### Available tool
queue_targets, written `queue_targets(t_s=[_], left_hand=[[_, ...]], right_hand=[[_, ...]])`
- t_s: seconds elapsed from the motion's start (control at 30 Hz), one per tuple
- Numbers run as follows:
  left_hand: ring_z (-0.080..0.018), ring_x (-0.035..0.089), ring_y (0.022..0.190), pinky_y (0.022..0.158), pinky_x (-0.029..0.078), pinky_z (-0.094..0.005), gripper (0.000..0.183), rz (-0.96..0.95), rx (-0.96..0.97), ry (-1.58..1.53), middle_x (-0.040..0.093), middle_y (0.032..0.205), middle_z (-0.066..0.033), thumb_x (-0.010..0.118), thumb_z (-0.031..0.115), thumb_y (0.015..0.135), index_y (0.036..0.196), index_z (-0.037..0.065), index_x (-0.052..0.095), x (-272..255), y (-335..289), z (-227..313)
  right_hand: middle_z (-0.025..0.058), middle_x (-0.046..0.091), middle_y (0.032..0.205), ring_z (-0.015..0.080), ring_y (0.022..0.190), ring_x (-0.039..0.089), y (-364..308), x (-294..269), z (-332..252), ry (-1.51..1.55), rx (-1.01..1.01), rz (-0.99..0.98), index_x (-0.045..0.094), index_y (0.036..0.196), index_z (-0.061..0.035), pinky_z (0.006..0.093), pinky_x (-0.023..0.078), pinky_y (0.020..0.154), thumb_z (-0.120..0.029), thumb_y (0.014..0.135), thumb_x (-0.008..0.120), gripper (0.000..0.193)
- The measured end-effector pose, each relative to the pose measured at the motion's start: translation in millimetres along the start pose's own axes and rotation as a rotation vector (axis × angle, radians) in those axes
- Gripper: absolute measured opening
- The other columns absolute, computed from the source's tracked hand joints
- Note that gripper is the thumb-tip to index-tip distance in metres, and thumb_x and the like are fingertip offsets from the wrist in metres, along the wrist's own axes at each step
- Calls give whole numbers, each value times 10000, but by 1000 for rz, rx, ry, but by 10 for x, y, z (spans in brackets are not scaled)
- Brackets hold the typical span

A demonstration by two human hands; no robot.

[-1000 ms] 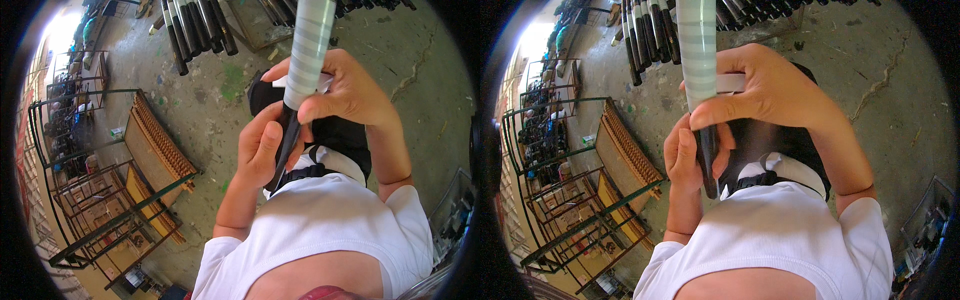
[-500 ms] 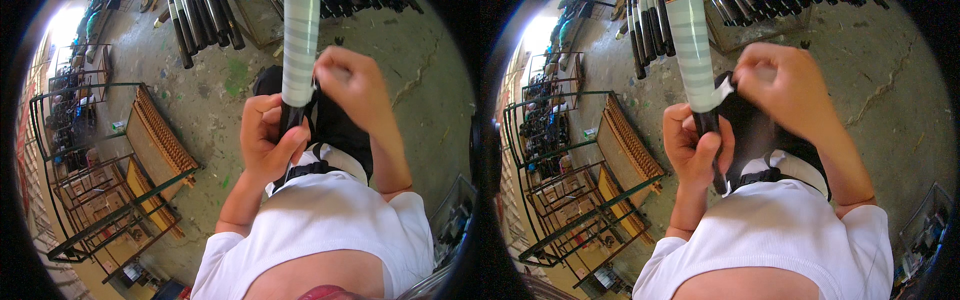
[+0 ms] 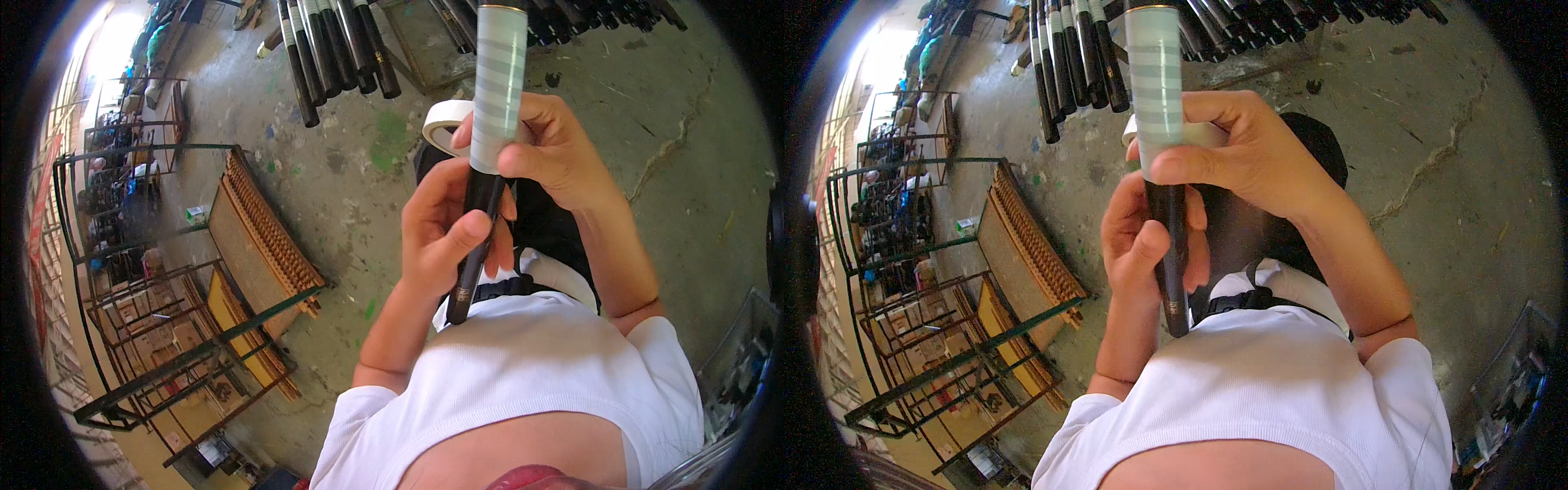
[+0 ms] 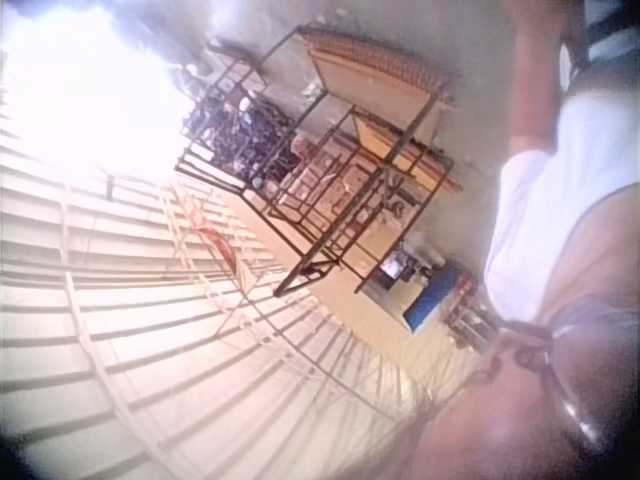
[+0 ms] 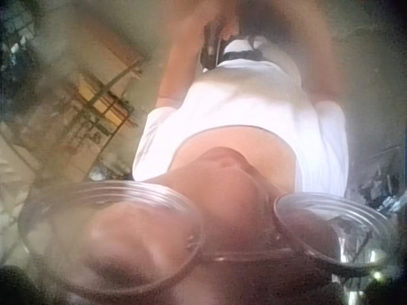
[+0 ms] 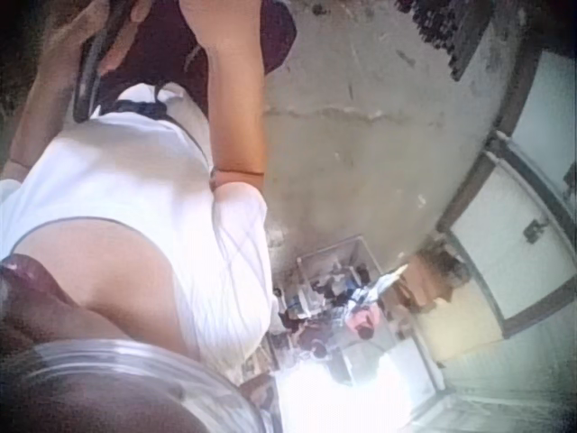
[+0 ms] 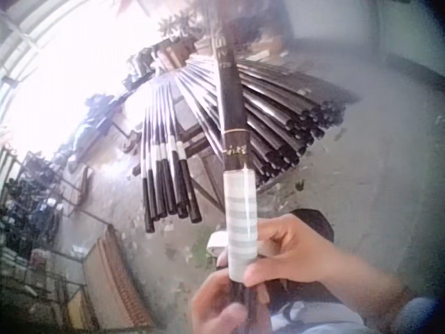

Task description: The person picks up several long black rods one by one and wraps white tape around the handle ends while standing in a fabrication shop.

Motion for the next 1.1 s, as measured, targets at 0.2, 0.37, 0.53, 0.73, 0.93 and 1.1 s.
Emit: queue_targets(t_s=[0.2,0.37,0.53,0.73,0.93,1.1], left_hand=[[-92,414,320,278,343,-201,633,-254,-303,-721,552,784,-177,438,433,939,1272,-99,357,-66,34,-150],[-98,421,327,288,342,-206,607,-274,-331,-785,570,828,-181,411,415,954,1283,-91,356,-72,126,-110],[-95,467,393,364,375,-201,484,-139,-126,-190,587,866,-144,463,304,955,1263,-59,380,-299,327,114],[-85,539,652,518,454,-220,406,287,136,649,573,971,-75,538,11,858,1246,-27,424,-669,828,536],[-222,591,873,775,464,-318,404,477,333,1223,599,955,-132,617,58,746,1117,-51,500,-1398,1660,666],[-346,519,1024,913,399,-410,439,653,227,1610,585,1048,-191,645,195,698,1067,-30,566,-1730,2207,757]], right_hand=[[19,600,776,45,593,511,-24,-233,125,-164,-113,96,660,1004,5,168,386,526,-119,834,614,215],[-43,464,617,22,492,330,-84,-379,219,-70,-23,229,667,965,-1,190,231,443,-284,898,565,308],[-39,469,607,25,477,337,-215,-558,403,-176,107,288,668,885,-13,187,228,437,-298,890,562,304],[-36,480,605,29,475,352,-299,-736,593,-104,194,390,665,852,-41,191,254,439,-194,866,572,180],[-27,480,611,33,485,354,-345,-877,689,-89,247,465,661,858,-38,191,261,447,-144,865,549,155],[-27,452,595,43,490,348,-375,-972,759,-90,228,505,653,873,-30,197,257,451,-142,861,544,157]])
Point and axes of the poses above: each hand's wrist, its own y-axis towards the middle knuckle, its own x-axis out of the palm, z = x × y, the point moved 3 cm from there along y, towards the middle knuckle
